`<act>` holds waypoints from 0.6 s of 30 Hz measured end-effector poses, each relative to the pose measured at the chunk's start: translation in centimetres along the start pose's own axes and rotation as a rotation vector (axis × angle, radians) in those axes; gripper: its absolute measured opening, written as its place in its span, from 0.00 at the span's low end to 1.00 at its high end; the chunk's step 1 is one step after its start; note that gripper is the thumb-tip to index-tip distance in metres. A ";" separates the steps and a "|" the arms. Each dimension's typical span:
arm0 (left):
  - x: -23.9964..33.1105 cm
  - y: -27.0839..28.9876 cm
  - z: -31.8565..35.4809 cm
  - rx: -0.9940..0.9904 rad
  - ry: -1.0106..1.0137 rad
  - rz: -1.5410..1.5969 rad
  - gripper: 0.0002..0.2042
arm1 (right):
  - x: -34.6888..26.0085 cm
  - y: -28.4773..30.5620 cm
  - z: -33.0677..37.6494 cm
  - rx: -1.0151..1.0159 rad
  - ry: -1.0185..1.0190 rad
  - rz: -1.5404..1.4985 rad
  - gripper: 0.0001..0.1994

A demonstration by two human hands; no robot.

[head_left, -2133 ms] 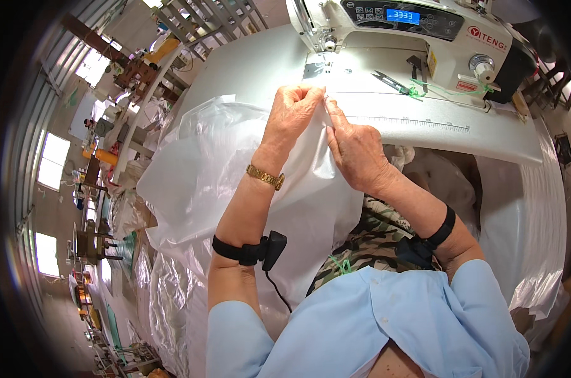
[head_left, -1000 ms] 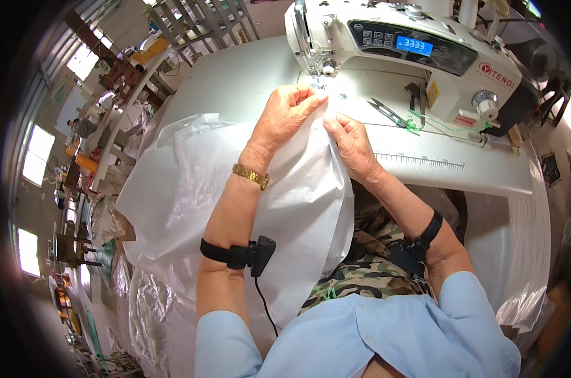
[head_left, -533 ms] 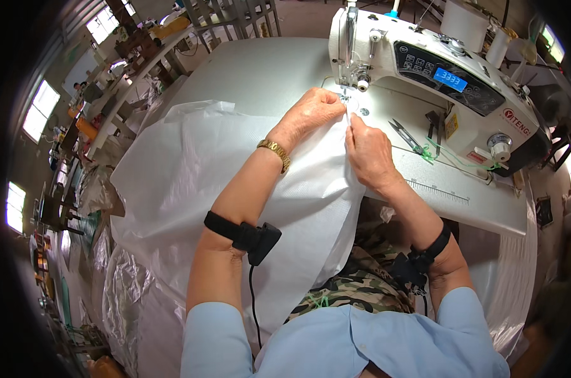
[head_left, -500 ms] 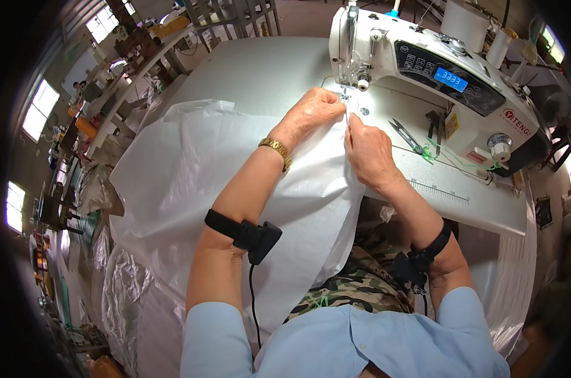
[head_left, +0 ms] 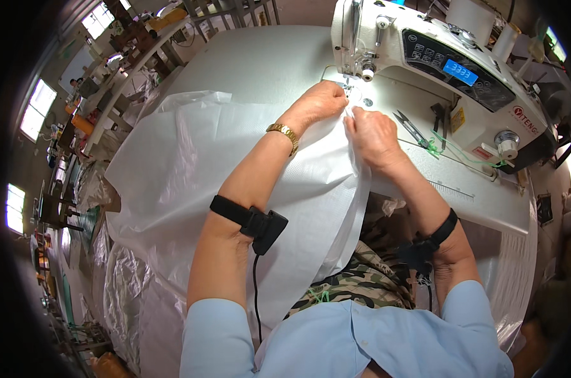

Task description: Sewing the edge of a large plastic sheet using an industrial sewing machine.

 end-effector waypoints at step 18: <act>1.1 -0.5 1.4 0.383 -0.086 -0.486 0.09 | 2.1 0.1 0.0 0.263 0.302 -0.262 0.06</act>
Point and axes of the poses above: each hand's wrist, its own z-axis away from the middle knuckle, its own y-axis out of the back of the hand, x = y × z, the point moved 7 cm from there along -z, towards the middle knuckle, and after that the axes turned 3 degrees about -x, right-handed, at the moved point
